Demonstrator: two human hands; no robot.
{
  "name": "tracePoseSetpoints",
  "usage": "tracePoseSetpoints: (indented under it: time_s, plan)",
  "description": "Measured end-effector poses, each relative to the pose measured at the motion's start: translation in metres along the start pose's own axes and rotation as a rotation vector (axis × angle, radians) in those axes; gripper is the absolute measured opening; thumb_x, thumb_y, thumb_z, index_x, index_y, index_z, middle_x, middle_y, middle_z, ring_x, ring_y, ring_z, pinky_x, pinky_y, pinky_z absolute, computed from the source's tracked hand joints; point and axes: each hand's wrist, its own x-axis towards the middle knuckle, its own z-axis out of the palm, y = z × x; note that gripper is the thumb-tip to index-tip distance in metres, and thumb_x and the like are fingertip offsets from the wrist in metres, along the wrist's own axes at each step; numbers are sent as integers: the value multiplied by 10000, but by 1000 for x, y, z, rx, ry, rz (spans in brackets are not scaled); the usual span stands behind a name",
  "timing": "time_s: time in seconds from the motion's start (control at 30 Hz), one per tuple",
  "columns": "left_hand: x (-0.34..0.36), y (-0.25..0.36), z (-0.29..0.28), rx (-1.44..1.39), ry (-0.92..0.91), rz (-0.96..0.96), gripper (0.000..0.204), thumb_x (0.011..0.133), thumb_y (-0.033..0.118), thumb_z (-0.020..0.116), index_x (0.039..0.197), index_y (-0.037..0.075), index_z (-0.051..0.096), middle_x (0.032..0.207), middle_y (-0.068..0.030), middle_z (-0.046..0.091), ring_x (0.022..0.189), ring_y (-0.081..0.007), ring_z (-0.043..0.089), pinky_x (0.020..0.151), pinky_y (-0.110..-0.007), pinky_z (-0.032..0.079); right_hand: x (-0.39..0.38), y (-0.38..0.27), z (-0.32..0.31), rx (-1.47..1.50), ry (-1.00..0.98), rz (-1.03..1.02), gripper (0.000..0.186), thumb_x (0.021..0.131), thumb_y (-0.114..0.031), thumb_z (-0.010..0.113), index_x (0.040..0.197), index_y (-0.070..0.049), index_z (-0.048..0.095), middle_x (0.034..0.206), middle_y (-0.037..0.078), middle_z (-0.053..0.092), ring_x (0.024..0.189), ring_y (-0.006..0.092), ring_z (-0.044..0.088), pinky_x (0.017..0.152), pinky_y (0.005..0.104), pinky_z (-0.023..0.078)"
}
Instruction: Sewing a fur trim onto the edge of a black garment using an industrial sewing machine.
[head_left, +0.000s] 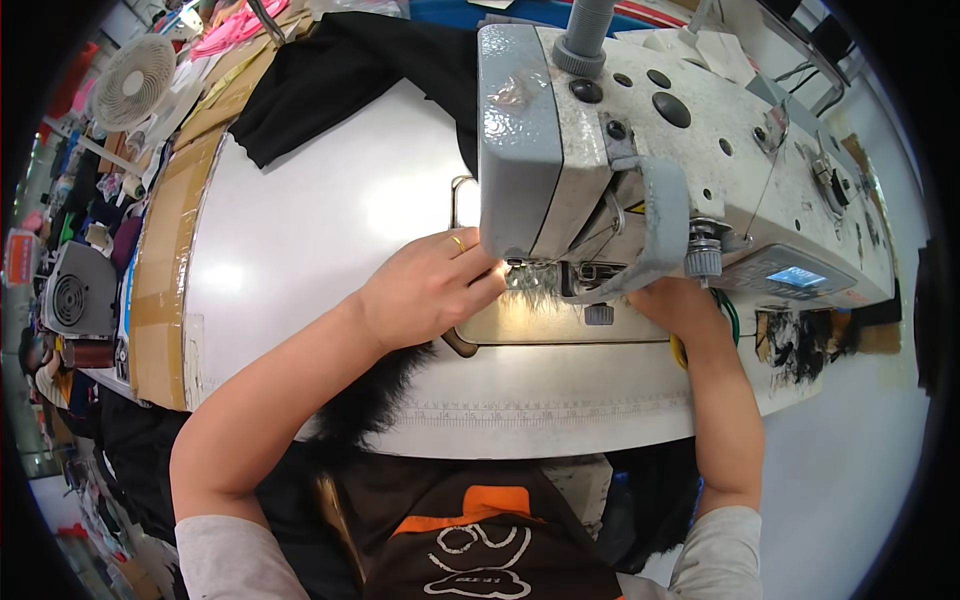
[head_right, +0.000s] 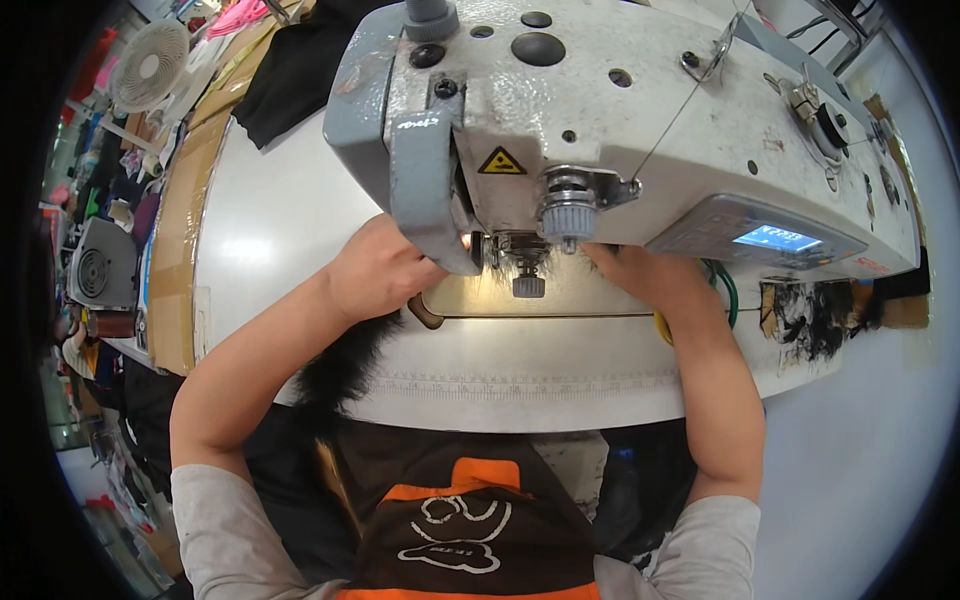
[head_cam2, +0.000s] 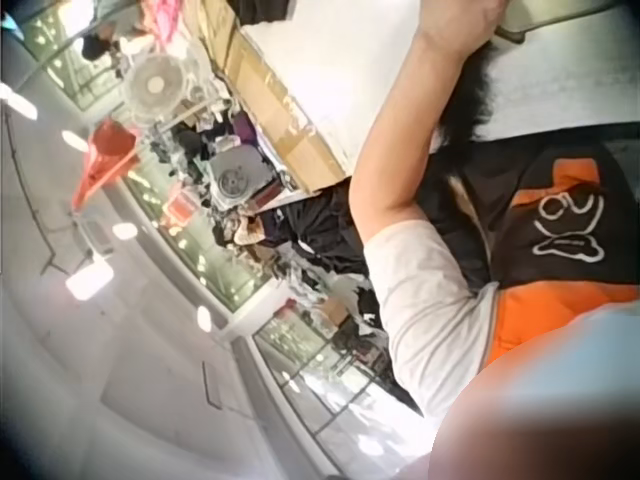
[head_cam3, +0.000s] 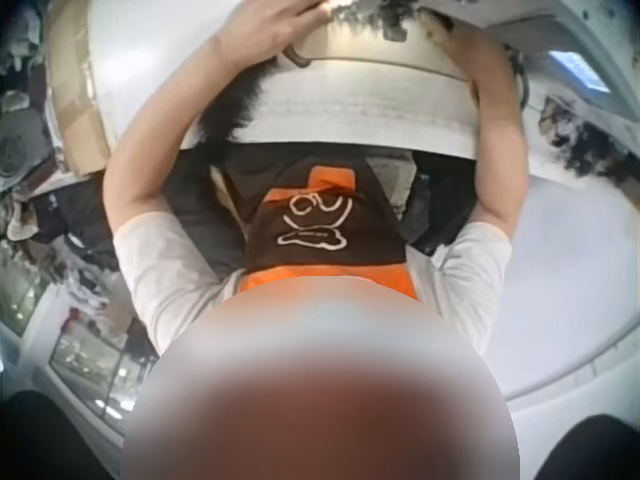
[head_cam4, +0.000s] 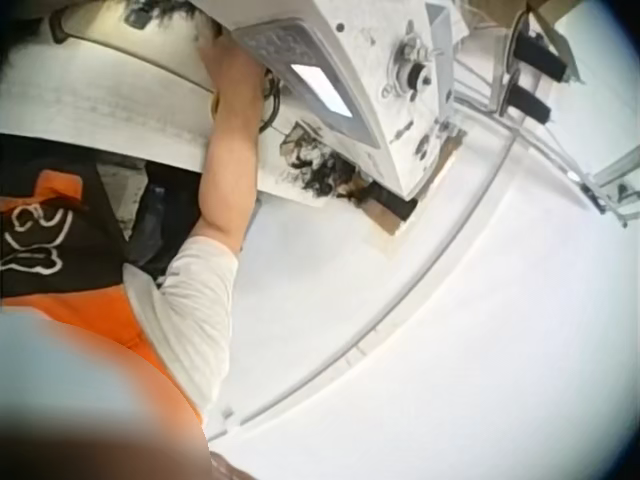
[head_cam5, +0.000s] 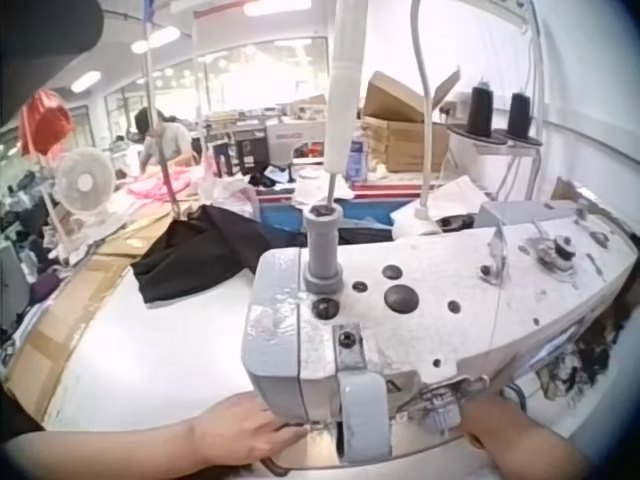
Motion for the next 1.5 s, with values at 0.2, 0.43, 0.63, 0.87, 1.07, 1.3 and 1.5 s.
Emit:
tracePoseSetpoints:
  time_s: [0.2,0.43,0.63,0.87,1.07,1.3,1.5]
  plan:
    - [0,0,-2,2,-12,-8,177,734,68,655,899,18,615,1076,-97,585,1017,-239,604,781,-341,566,-2,8,10,16,194,-171,337,862,-217,680,1146,-38,645,1087,172,707,1039,354,665,922,429,517]
    - [-5,1,0,-42,-1,-54,218,757,79,649,965,15,634,983,-98,597,952,-272,612,767,-371,549,4,5,13,-63,165,-146,179,839,-163,695,956,-28,696,935,150,724,947,341,675,875,434,522]
    - [-4,-2,4,-72,-5,-87,165,813,100,640,957,23,618,974,-120,622,929,-318,624,750,-411,536,10,25,25,-162,40,-48,460,936,-484,631,1160,-90,707,1089,155,740,1042,378,678,949,471,519]
    - [-3,-5,3,-99,3,-96,152,817,94,643,945,14,623,1001,-124,638,928,-331,628,751,-417,542,1,31,30,-291,136,-132,262,923,-287,558,1004,-106,730,963,94,740,920,317,691,951,491,493]
    - [-3,-3,5,-114,89,-90,163,812,87,647,960,20,628,1006,-123,646,922,-327,633,753,-412,546,7,27,18,-281,-29,-61,507,934,-552,603,1208,-137,704,1134,154,735,1043,365,687,934,459,525]
    - [-16,8,7,-141,33,-173,206,852,83,611,1041,6,639,1042,-112,647,977,-294,633,797,-393,548,-4,-12,6,230,11,-86,270,907,-223,705,1128,-68,702,1088,131,725,1008,357,681,875,445,536]
    - [-22,40,-13,-215,70,-205,263,833,16,643,1094,-9,662,1175,-118,653,975,-297,647,840,-382,547,-25,-37,-11,87,225,-583,352,721,-7,731,1044,-141,690,1064,43,644,1050,297,620,939,427,498]
